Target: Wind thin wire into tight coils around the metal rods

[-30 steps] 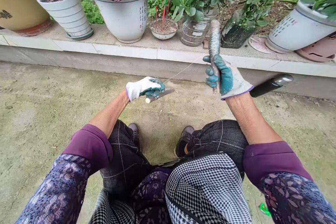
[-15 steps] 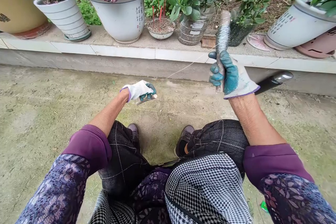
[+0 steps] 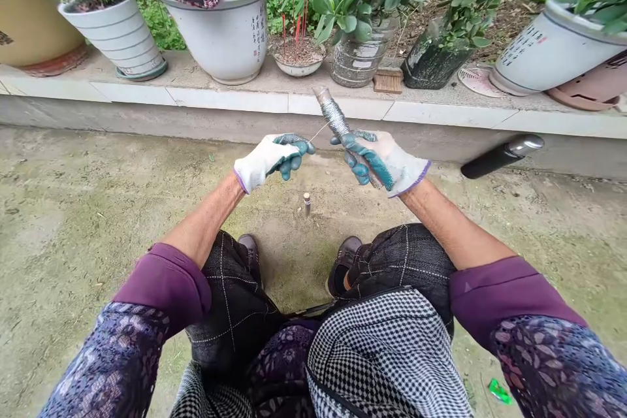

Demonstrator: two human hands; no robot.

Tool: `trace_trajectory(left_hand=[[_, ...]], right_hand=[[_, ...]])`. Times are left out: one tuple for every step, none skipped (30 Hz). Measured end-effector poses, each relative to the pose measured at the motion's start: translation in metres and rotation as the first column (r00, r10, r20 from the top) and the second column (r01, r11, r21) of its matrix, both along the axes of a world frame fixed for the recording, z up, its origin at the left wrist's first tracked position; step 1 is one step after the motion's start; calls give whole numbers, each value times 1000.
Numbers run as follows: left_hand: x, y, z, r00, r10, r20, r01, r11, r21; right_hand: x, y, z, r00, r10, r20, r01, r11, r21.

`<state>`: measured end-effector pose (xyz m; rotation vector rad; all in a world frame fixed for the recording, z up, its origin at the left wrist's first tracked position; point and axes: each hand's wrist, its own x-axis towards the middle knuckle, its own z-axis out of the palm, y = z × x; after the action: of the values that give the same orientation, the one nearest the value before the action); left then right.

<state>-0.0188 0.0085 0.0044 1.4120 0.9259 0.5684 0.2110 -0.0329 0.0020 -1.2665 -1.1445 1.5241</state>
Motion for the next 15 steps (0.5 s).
trace_trajectory(left_hand=[[-1,-1,0,1000,-8,-4,8,1000,-5],[-3,-2,0,1000,-18,-8,18,1000,-8],[-5,-2,-1,1000,-25,-16,25,1000,-10],[-6,-2,-1,999,-25,-26,25,1000,-10],[-7,-1,-2,999,-21,-40,21,1000,-9],[-8,0,-4,998,-15,-59,15,1000,-8],[-8,1,-6,996,-11,-85,10,1000,-4],[-8,2,-8,993,-11,-114,11,1000,0],[-7,3,-10,990,-23,-140,24,1000,7],[-7,3,-13,986,-40,-164,44,999,22],[-6,2,-16,980,-64,-191,73,996,43],[-6,1,-19,970,-89,-226,106,992,65],[-5,-1,-22,955,-113,-273,140,987,80],[-5,-3,-23,935,-134,-329,170,982,86],[-4,-5,-24,910,-151,-387,196,977,81]], right_hand=[[-1,1,-1,1000,-9,5,9,1000,7],[-1,1,-1,1000,-13,7,13,1000,16],[-1,0,0,1000,-4,6,3,1000,22],[0,-1,1,1000,25,2,-25,999,24],[0,-3,3,997,71,0,-71,997,23],[1,-5,5,991,133,3,-133,991,17],[2,-8,7,978,206,18,-206,978,5],[2,-10,8,955,292,54,-292,956,-17],[3,-12,8,918,383,103,-380,924,-54],[3,-14,7,872,465,151,-456,885,-97],[2,-16,4,817,544,193,-523,839,-152],[2,-18,0,760,608,230,-573,794,-205],[0,-19,-5,731,628,267,-584,778,-231],[-1,-19,-11,743,598,299,-555,801,-222],[-3,-19,-16,774,535,340,-505,844,-178]])
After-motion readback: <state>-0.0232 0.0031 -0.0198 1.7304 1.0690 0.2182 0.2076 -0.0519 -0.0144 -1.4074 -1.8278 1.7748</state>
